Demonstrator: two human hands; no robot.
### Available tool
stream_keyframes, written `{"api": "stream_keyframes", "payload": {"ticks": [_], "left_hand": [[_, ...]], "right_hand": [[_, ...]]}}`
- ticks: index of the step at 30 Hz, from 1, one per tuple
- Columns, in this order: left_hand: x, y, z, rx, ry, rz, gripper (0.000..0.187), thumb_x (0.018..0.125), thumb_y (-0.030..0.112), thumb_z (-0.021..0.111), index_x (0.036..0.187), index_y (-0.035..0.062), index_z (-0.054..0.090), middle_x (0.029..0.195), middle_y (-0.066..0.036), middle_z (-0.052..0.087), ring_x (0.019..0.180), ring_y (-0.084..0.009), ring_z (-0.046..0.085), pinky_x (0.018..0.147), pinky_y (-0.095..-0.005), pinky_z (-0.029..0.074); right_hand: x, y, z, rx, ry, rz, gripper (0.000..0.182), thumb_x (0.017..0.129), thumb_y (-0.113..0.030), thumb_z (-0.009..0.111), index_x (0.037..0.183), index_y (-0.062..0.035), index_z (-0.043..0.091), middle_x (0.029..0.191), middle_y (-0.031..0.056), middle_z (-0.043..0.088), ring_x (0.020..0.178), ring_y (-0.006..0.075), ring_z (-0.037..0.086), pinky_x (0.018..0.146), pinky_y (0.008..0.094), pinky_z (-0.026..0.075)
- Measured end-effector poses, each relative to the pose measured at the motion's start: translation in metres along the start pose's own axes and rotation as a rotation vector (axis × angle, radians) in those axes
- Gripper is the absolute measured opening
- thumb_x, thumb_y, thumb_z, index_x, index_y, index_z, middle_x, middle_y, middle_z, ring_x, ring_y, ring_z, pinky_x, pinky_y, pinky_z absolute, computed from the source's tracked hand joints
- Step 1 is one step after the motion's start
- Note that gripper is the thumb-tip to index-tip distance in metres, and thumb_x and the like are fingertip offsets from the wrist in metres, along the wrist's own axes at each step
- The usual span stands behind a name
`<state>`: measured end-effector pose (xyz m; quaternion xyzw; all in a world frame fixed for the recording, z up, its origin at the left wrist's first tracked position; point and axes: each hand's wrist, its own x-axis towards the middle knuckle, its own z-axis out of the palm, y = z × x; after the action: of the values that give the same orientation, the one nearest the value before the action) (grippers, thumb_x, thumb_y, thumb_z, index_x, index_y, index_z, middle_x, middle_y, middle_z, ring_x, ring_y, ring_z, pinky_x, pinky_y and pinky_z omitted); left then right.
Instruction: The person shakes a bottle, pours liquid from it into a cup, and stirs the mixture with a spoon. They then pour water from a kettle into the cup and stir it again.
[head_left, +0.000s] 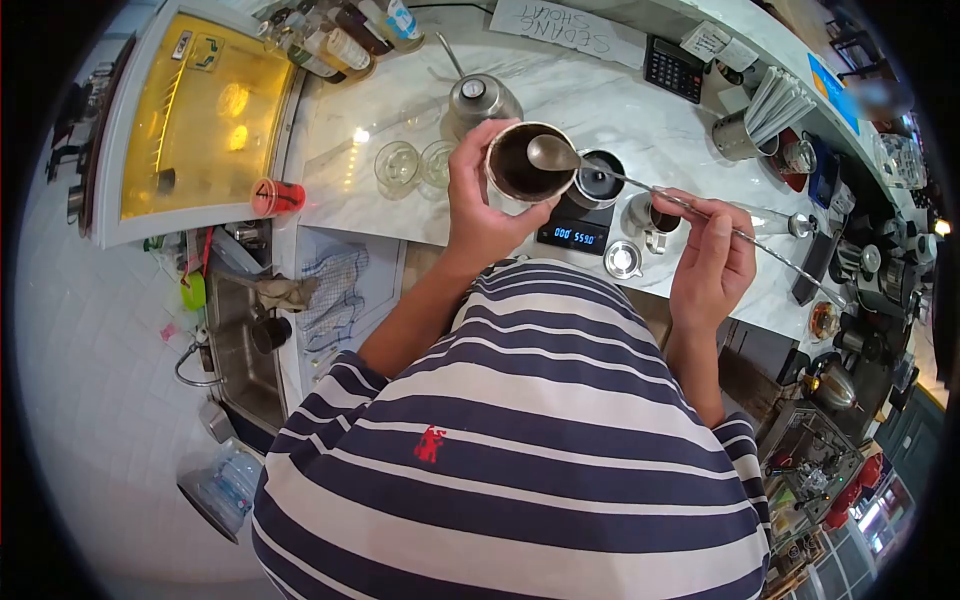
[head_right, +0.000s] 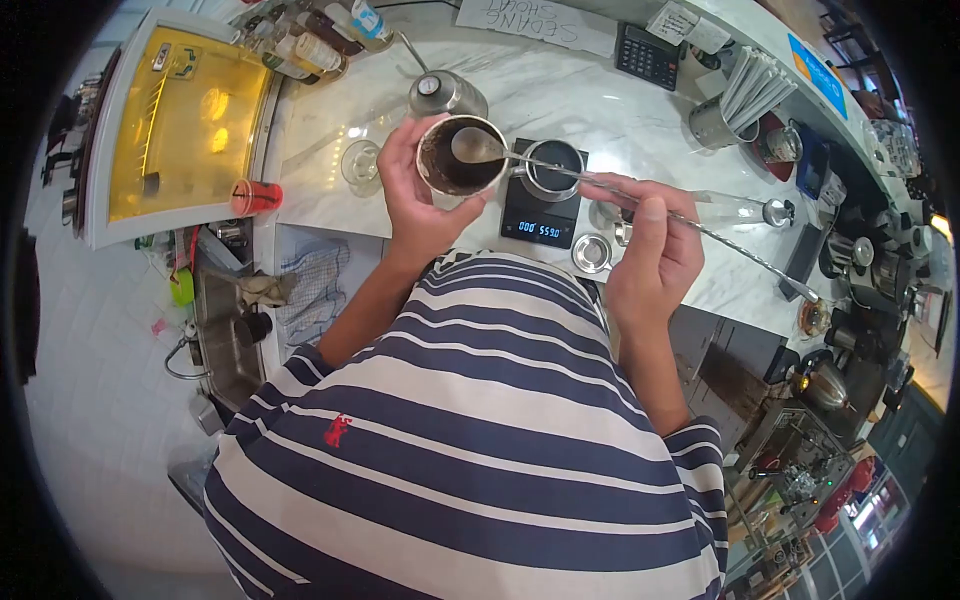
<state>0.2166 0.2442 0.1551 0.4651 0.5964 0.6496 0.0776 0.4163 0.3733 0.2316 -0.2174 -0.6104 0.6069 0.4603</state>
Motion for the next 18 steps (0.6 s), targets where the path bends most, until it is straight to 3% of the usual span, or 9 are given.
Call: {"api": "stream_keyframes", "payload": {"ticks": [8,17,18], "left_hand": [[-0.016,0.009,-0.011,-0.035,-0.001,0.015,0.113,0.068,-0.006,0.091,0.152,0.0092,0.017,0.149,-0.028,0.047,0.136,-0.0351,0.055,0.115,-0.045,0.049],[-0.015,0.014,-0.009,-0.046,-0.02,0.001,0.114,0.068,-0.008,0.09,0.152,0.0092,0.015,0.151,-0.031,0.045,0.135,-0.0349,0.057,0.111,-0.0433,0.053],[-0.014,0.015,-0.008,-0.052,-0.022,-0.006,0.113,0.068,-0.009,0.09,0.152,0.0092,0.015,0.151,-0.031,0.045,0.134,-0.0349,0.057,0.111,-0.0431,0.054]], "right_hand": [[-0.017,0.002,0.013,-0.094,-0.17,-0.088,0.029,0.113,-0.015,0.045,0.113,0.0084,0.062,0.113,0.0253,0.073,0.097,0.0304,0.075,0.091,0.0395,0.059],[-0.023,0.003,0.014,-0.182,-0.168,-0.08,0.028,0.112,-0.009,0.045,0.109,0.0085,0.067,0.114,0.0201,0.074,0.095,0.0256,0.075,0.088,0.0347,0.057],[-0.024,0.003,0.013,-0.192,-0.189,-0.076,0.028,0.112,-0.011,0.044,0.111,0.0078,0.065,0.114,0.023,0.072,0.099,0.028,0.074,0.091,0.0384,0.058]]}}
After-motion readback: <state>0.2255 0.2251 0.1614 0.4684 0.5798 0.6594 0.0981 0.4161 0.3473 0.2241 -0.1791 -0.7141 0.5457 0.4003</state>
